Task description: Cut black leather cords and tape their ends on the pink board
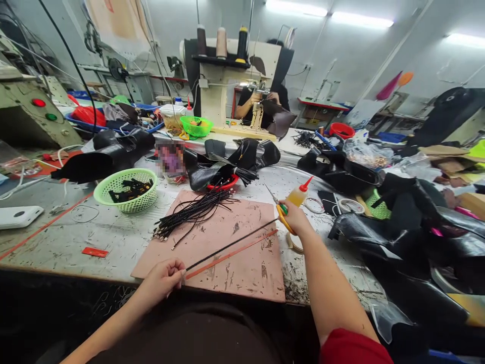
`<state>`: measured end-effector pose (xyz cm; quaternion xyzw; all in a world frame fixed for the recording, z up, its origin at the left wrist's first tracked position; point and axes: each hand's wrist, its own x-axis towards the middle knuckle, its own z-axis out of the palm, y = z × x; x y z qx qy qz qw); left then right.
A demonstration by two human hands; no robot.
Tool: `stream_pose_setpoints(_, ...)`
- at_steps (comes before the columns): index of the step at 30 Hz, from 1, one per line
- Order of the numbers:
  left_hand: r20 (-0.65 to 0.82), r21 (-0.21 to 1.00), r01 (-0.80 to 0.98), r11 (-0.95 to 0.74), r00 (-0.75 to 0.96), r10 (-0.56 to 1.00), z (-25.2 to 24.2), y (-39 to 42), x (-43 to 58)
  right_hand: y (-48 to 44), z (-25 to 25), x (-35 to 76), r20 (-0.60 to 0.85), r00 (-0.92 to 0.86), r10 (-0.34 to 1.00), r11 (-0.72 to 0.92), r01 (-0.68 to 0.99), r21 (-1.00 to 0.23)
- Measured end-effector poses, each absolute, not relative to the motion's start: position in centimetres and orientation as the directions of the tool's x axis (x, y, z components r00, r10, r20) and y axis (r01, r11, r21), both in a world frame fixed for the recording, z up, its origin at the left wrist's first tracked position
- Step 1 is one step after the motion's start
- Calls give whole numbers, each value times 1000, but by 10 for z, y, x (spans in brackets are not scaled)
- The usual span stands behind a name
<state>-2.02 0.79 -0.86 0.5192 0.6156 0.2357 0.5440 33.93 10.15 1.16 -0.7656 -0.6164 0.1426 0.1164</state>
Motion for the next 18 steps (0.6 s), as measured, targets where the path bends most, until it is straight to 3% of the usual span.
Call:
stream_pose_setpoints(3, -434, 880, 250, 404, 77, 898, -5, 15, -17, 126, 20, 332, -55, 193, 980, -201, 925, -323)
stream_pose_setpoints(8, -422, 894, 182, 410, 33, 906, -4, 18, -16, 160, 12, 322, -124, 240, 963, -266, 922, -281)
stream_pose_setpoints(13, -417, 904, 104, 415, -4, 909, -4, 16, -20, 155, 8, 331, -164, 275, 947, -316, 884, -345)
stream_pose_setpoints(18, -462, 887, 3, 462, -9, 887, 1, 19, -15, 104, 3, 352, -172, 428, 887, -459, 784, -418)
